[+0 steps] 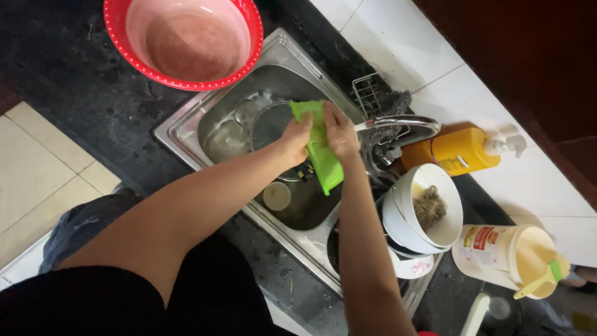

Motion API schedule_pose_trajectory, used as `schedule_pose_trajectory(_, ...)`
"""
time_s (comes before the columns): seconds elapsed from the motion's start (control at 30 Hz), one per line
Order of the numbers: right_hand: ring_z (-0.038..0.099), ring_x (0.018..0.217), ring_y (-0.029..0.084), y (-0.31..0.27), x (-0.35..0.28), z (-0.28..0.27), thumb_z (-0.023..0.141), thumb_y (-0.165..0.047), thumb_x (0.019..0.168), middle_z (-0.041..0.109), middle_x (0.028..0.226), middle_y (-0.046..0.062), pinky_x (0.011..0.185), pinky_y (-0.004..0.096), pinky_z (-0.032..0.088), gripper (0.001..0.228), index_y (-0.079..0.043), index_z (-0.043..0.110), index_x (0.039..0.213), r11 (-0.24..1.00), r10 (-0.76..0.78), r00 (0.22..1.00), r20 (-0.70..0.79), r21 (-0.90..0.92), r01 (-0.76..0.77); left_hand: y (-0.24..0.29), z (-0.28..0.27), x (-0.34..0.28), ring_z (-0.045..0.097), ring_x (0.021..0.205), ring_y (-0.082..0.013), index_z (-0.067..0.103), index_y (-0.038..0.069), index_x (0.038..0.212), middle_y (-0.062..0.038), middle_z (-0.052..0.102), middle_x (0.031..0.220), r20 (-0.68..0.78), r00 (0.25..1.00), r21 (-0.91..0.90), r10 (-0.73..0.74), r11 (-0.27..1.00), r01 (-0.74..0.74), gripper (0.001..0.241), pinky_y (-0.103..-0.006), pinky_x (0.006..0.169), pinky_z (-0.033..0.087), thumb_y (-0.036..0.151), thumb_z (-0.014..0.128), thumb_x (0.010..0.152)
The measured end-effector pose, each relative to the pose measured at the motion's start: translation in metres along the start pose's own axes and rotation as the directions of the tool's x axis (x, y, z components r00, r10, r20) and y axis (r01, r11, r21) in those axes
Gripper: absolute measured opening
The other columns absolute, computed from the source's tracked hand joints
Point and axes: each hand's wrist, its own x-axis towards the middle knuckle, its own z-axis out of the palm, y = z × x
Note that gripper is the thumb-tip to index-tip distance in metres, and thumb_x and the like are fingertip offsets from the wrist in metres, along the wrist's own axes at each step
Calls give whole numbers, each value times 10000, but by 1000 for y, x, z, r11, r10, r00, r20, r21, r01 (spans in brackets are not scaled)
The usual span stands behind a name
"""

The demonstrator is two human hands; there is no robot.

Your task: Sorting shredded vegetables into a tray and washing kitchen bowls and strainers in the sink.

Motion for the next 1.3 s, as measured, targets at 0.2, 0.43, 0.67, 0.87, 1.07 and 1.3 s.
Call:
schedule_pose_trajectory(0.2, 366, 1474, 408, 107, 20, 18, 403, -660, 995, 443, 1583, 138, 1279, 498, 256, 742, -187, 446, 1565, 972, -153, 976, 153, 200, 121, 25, 8, -9, 633, 1201, -464, 345, 67, 1516, -276, 573, 1397, 22, 1000, -159, -4, 987, 7, 585, -687, 959, 525, 378, 548, 1063)
schedule_pose_trajectory(0.43, 428, 1411, 432, 93, 1, 19, 502, -749, 900, 387, 1568, 150, 1163, 610, 372, 811, -285, 410, 1558, 554, 375, 909, 182, 742, -378, 54, 1, 24, 556, 1325, -411, 316, 55, 1510, -262, 497, 1481, 15, 998, -529, -67, 846, 65, 512, -634, 1118, 474, 311, 475, 1097)
schedule_pose_trajectory(0.67, 705, 1106, 373, 170, 80, 50, 702, -26, 947, 695, 1188, 305, 969, 539, 574, 311, 116, 657, 1220, -747, 125, 823, 554, 599, -290, 52, 0, 20, 678, 1113, -357, 495, 69, 1334, -187, 651, 1249, -77, 963, -577, -259, 799, 169, 431, -529, 991, 583, 338, 633, 1026)
schedule_pose_trajectory(0.87, 631, 1140, 513, 201, 150, 95, 611, 42, 826, 632, 1100, 330, 965, 708, 534, 327, 135, 531, 1129, -883, 26, 739, 673, 362, -300, -45, -33, 123, 663, 1072, -400, 578, 93, 1159, -186, 641, 1113, -71, 943, -295, -326, 910, 292, 290, -593, 1047, 514, 87, 748, 924)
schedule_pose_trajectory(1.07, 640, 1198, 385, 155, 71, 36, 655, 3, 969, 674, 1208, 193, 1096, 631, 449, 300, 36, 592, 1260, -904, 136, 698, 704, 377, -204, 104, 14, 8, 384, 1432, -473, 264, 23, 1488, -296, 317, 1502, -125, 914, -475, -386, 832, 287, 560, -580, 1183, 354, 99, 564, 1022)
schedule_pose_trajectory(1.3, 606, 1119, 502, 62, -2, 22, 638, -42, 900, 597, 1121, 261, 1048, 707, 418, 288, 94, 535, 1133, -853, 65, 780, 623, 440, -280, 87, 11, -48, 505, 1021, -274, 307, 105, 1485, -166, 374, 1286, -173, 947, 172, -272, 938, 301, 850, -384, 907, 554, 304, 823, 840)
